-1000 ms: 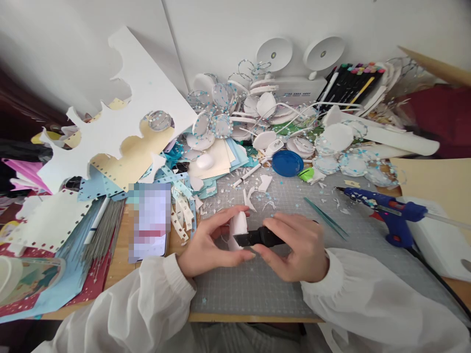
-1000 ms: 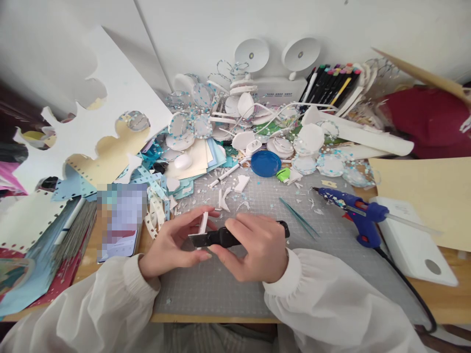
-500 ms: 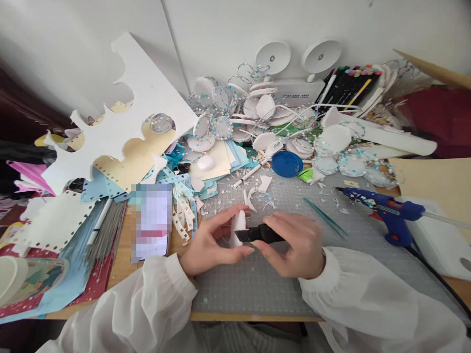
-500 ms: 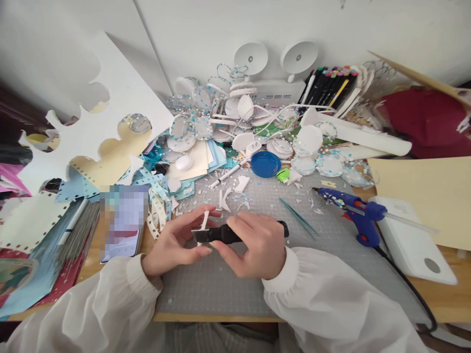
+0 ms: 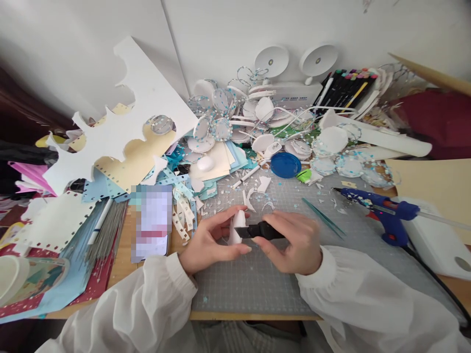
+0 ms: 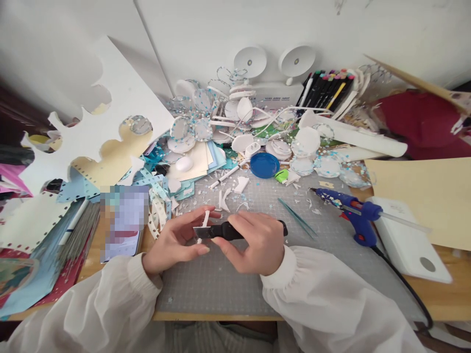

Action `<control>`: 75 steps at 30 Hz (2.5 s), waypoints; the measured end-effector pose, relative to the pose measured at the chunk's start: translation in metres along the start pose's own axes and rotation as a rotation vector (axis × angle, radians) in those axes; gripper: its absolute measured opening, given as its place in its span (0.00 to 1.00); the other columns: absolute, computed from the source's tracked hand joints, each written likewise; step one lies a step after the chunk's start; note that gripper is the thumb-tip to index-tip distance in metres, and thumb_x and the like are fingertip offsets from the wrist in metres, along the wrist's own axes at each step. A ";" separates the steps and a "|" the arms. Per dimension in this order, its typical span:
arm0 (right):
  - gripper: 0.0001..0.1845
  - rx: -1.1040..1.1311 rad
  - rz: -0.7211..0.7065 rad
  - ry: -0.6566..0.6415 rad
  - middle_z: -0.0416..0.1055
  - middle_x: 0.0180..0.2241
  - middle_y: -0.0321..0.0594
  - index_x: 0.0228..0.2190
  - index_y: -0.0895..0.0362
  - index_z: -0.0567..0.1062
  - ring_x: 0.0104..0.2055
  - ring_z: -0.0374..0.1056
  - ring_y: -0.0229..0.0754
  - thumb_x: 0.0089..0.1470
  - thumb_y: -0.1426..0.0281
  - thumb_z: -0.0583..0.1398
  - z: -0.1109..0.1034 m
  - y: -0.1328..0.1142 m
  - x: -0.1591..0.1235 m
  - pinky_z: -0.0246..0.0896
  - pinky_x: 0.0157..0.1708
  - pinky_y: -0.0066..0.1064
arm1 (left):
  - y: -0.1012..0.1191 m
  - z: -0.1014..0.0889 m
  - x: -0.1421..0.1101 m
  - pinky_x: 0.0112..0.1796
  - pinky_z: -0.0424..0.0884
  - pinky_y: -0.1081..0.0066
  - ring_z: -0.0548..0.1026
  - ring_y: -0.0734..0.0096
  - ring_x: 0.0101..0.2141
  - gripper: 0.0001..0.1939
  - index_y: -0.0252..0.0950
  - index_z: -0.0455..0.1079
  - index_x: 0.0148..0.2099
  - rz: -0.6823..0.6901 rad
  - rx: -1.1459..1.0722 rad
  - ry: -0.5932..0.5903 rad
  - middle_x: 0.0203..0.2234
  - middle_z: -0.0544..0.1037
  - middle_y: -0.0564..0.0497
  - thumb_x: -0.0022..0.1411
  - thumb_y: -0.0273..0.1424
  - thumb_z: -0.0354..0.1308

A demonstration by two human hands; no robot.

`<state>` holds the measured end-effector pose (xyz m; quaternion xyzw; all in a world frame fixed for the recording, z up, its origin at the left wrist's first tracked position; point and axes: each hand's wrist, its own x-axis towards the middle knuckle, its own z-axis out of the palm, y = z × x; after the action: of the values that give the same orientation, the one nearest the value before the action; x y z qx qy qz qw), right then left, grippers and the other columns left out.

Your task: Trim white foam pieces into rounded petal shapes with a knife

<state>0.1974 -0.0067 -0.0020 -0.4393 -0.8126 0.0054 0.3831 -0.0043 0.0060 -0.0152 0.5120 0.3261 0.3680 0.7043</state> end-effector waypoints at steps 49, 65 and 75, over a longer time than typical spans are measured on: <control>0.20 -0.002 0.095 -0.069 0.75 0.44 0.47 0.52 0.55 0.63 0.41 0.74 0.47 0.58 0.66 0.56 -0.012 0.029 0.006 0.68 0.36 0.33 | 0.010 -0.006 0.000 0.45 0.67 0.66 0.69 0.59 0.49 0.32 0.49 0.60 0.60 0.089 -0.011 -0.107 0.50 0.68 0.47 0.53 0.38 0.65; 0.23 -0.038 -0.081 -0.181 0.62 0.16 0.35 0.21 0.56 0.66 0.20 0.58 0.36 0.54 0.50 0.56 -0.010 0.008 0.006 0.46 0.23 0.31 | 0.011 -0.012 -0.001 0.35 0.73 0.68 0.71 0.64 0.37 0.42 0.47 0.62 0.60 0.245 0.596 0.018 0.43 0.70 0.46 0.41 0.38 0.72; 0.24 -0.106 -0.103 -0.164 0.62 0.16 0.34 0.18 0.56 0.65 0.19 0.59 0.35 0.54 0.51 0.56 -0.008 0.004 0.007 0.47 0.22 0.31 | 0.015 -0.007 0.000 0.34 0.73 0.69 0.71 0.64 0.38 0.40 0.46 0.61 0.61 0.256 0.724 0.001 0.42 0.70 0.46 0.46 0.39 0.70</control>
<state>0.2026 -0.0019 0.0068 -0.4148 -0.8618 -0.0212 0.2913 -0.0133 0.0125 -0.0026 0.7640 0.3685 0.3144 0.4263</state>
